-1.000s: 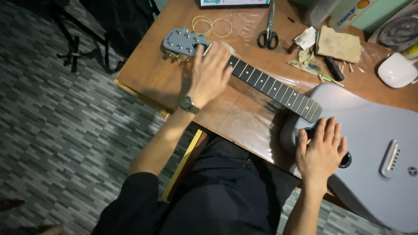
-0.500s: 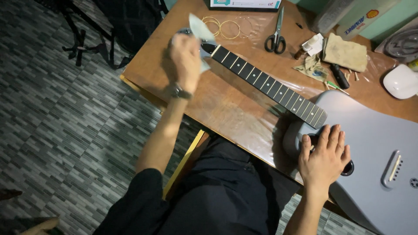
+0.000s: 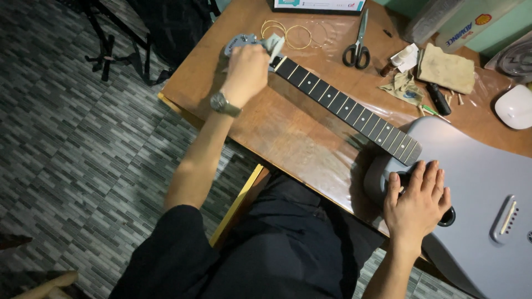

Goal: The person wipes the body and neck of a grey electric guitar with a cloth. They then flip the guitar over to clean the back of the body and neck, and finally apply a liquid from a small bottle to the cloth before continuing to wipe the instrument.

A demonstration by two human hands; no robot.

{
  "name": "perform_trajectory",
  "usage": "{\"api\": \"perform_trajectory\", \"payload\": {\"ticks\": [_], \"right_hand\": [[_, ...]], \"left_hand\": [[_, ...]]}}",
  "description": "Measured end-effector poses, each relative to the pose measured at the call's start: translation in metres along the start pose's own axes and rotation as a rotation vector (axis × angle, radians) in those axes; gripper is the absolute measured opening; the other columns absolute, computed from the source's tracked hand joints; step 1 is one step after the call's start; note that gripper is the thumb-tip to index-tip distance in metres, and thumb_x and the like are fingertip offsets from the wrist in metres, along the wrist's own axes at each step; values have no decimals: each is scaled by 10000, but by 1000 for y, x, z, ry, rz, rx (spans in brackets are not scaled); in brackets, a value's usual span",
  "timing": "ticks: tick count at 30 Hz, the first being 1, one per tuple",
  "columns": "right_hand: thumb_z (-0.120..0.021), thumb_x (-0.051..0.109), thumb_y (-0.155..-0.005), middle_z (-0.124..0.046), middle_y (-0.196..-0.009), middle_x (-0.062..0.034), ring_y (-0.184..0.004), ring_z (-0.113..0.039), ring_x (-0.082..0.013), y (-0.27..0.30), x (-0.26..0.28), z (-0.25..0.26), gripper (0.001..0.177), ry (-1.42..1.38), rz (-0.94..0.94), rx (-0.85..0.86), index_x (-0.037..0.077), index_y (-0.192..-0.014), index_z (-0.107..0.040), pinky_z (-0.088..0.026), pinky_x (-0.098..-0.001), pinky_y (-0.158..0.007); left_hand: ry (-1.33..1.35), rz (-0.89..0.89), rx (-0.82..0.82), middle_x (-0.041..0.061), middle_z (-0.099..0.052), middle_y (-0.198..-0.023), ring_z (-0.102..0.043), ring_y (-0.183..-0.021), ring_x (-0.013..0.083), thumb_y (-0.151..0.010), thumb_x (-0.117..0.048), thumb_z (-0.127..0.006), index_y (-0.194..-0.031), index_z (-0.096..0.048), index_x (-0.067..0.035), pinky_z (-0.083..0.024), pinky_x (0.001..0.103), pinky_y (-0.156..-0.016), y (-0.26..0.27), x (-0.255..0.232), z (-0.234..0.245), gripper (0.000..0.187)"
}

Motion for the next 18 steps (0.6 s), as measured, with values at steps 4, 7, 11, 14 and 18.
{"api": "perform_trajectory", "payload": {"ticks": [4,7,11,14,18], "right_hand": [[-332,511,-1159,-489,-1633,-271,-1489,-435,-423,0,1,1,722,22,3,-15,-39,-1573,-548,-255,-545,-1152],[-334,511,-1160,-496,-1628,-273,-1484,-444,-426,0,3,2,719,28,15,-23,-39,-1567,-555,-265,-545,-1147],[-326,527,-1158,-495,-1635,-256,-1498,-431,-410,-2,1,0,729,41,10,-9,-34,-1565,-552,-270,-542,-1146],[-348,502,-1162,-507,-1622,-273,-1481,-456,-420,-1,3,4,708,41,24,-33,-43,-1558,-567,-283,-548,-1140],[-349,513,-1155,-507,-1623,-267,-1487,-449,-411,-2,1,1,719,48,17,-29,-41,-1562,-562,-284,-544,-1139]], "left_hand": [[-29,-134,-51,74,-727,-994,-639,-994,236,-977,-17,-617,-994,-788,-65,-409,480,-1042,13,-14,-6,179],[-74,-139,-103,100,-752,-1208,-627,-1253,290,-901,51,-609,-1155,-751,-107,-312,548,-1143,4,0,-19,331],[-87,-144,-38,155,-689,-1336,-657,-1263,240,-1006,-17,-495,-1321,-665,-78,-410,472,-1155,9,-35,-13,364],[-158,-189,-95,149,-755,-1234,-734,-845,197,-1040,-69,-522,-1276,-693,-72,-601,324,-749,17,-45,-1,291],[-17,-82,-14,95,-747,-1254,-677,-662,59,-1022,-228,-614,-1154,-763,-191,-571,212,-623,-2,-4,-7,202]]}}
Point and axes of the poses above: each hand's wrist, its own y-axis away from the middle knuckle, its own z-axis out of the back of the hand, x = y × z, the point moved 10 cm from there along -y, towards the middle knuckle
